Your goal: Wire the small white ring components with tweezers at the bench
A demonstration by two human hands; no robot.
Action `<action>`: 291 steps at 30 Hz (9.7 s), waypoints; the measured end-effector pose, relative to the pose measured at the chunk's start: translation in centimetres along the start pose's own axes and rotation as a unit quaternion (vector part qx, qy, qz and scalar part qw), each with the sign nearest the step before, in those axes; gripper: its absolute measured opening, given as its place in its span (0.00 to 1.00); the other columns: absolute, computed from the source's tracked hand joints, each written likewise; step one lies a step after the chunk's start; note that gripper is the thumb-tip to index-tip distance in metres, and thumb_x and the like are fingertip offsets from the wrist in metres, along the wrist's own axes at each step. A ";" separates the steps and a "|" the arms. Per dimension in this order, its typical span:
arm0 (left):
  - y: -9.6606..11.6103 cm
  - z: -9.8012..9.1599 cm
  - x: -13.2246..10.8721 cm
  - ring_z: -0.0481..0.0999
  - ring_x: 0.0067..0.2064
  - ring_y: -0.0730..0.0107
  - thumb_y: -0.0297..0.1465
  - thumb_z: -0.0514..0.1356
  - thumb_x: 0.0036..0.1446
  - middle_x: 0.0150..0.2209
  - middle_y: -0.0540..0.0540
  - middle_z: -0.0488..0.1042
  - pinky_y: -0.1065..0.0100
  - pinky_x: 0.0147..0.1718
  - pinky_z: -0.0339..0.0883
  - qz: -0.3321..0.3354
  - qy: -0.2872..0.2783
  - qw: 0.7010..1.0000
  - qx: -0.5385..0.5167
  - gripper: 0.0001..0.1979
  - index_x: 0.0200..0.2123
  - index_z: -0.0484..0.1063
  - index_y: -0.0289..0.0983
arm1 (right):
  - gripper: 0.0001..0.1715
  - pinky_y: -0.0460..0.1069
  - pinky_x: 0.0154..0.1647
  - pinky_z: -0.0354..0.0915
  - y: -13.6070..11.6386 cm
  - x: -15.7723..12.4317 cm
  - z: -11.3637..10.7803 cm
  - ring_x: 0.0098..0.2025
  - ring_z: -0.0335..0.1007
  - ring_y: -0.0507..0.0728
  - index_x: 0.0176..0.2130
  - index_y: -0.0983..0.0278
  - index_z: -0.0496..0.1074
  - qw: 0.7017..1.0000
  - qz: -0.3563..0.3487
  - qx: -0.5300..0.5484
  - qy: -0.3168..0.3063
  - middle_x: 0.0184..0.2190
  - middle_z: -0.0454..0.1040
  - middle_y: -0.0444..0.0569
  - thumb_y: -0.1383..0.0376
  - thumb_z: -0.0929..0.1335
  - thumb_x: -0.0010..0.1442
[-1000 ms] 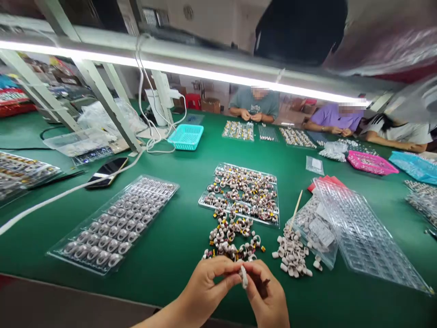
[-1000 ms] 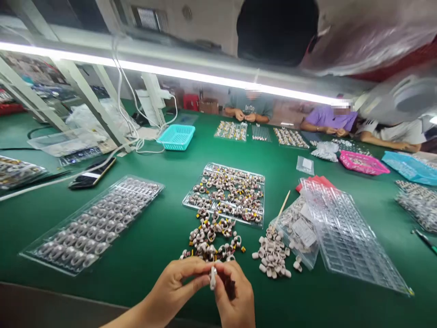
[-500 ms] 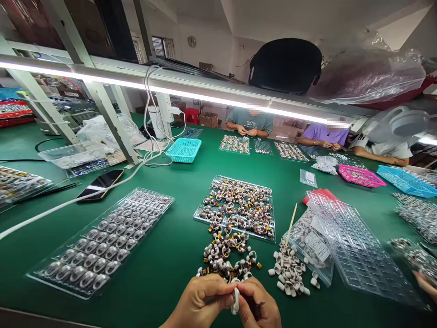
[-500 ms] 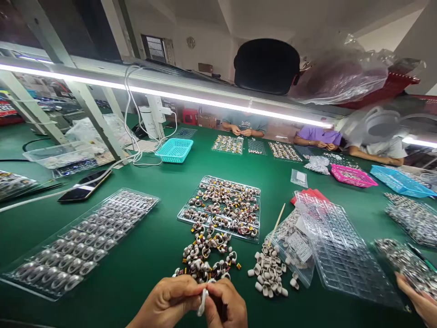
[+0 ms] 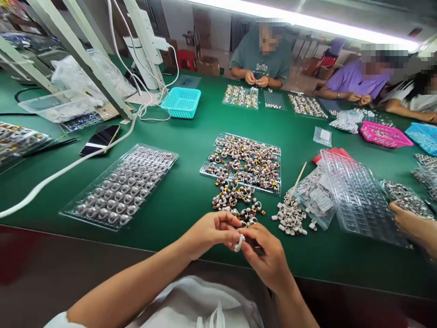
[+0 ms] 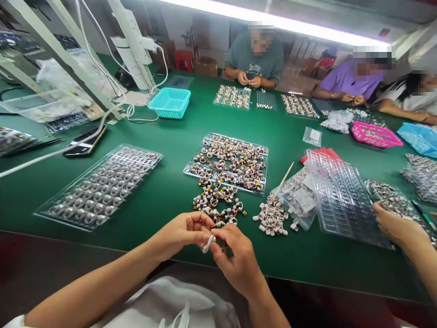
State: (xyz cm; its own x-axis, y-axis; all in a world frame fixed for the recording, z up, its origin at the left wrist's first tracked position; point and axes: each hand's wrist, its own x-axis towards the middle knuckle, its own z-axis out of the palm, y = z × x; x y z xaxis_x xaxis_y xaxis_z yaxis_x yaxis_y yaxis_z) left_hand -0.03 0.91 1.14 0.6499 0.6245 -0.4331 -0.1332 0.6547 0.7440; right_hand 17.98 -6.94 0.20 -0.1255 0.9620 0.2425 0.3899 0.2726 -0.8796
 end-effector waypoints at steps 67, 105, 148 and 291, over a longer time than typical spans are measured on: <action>-1.4 0.3 -0.4 0.77 0.34 0.71 0.33 0.70 0.52 0.35 0.45 0.78 0.68 0.37 0.73 -0.009 -0.079 0.997 -0.020 0.18 0.43 0.76 0.31 | 0.26 0.50 0.31 0.70 2.0 -0.8 2.2 0.33 0.73 0.56 0.60 0.65 0.66 0.974 -0.161 -0.104 0.123 0.34 0.76 0.53 0.73 0.66 0.63; 13.0 -15.0 -3.4 0.79 0.40 0.62 0.37 0.64 0.56 0.38 0.42 0.82 0.66 0.41 0.72 0.322 0.405 0.653 0.554 0.11 0.36 0.80 0.35 | 0.23 0.46 0.27 0.74 2.9 -0.7 2.1 0.30 0.78 0.56 0.59 0.61 0.69 0.979 -0.121 -0.139 0.086 0.36 0.79 0.52 0.64 0.67 0.64; -1.5 0.3 0.0 0.79 0.43 0.62 0.33 0.66 0.57 0.44 0.40 0.80 0.64 0.45 0.72 0.269 0.031 0.903 0.333 0.16 0.49 0.77 0.36 | 0.10 0.44 0.26 0.61 1.6 -1.2 0.2 0.26 0.63 0.49 0.37 0.62 0.74 0.947 0.225 0.187 0.130 0.28 0.71 0.42 0.58 0.71 0.60; -4.0 0.7 2.2 0.83 0.39 0.62 0.42 0.63 0.57 0.40 0.44 0.83 0.69 0.39 0.77 0.161 -0.003 0.910 0.381 0.16 0.45 0.77 0.39 | 0.28 0.47 0.18 0.55 10.5 -12.2 -20.0 0.15 0.61 0.51 0.34 0.70 0.79 0.794 0.402 -0.182 0.419 0.23 0.80 0.54 0.47 0.70 0.49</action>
State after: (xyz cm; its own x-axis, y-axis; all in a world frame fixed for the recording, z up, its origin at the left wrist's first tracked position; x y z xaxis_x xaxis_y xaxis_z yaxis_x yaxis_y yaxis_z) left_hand 2.46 -0.60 -2.47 0.6741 0.7273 -0.1289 0.2387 -0.0494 0.9698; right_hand 41.80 -15.46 -3.80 0.8884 0.4589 -0.0147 0.2947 -0.5944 -0.7482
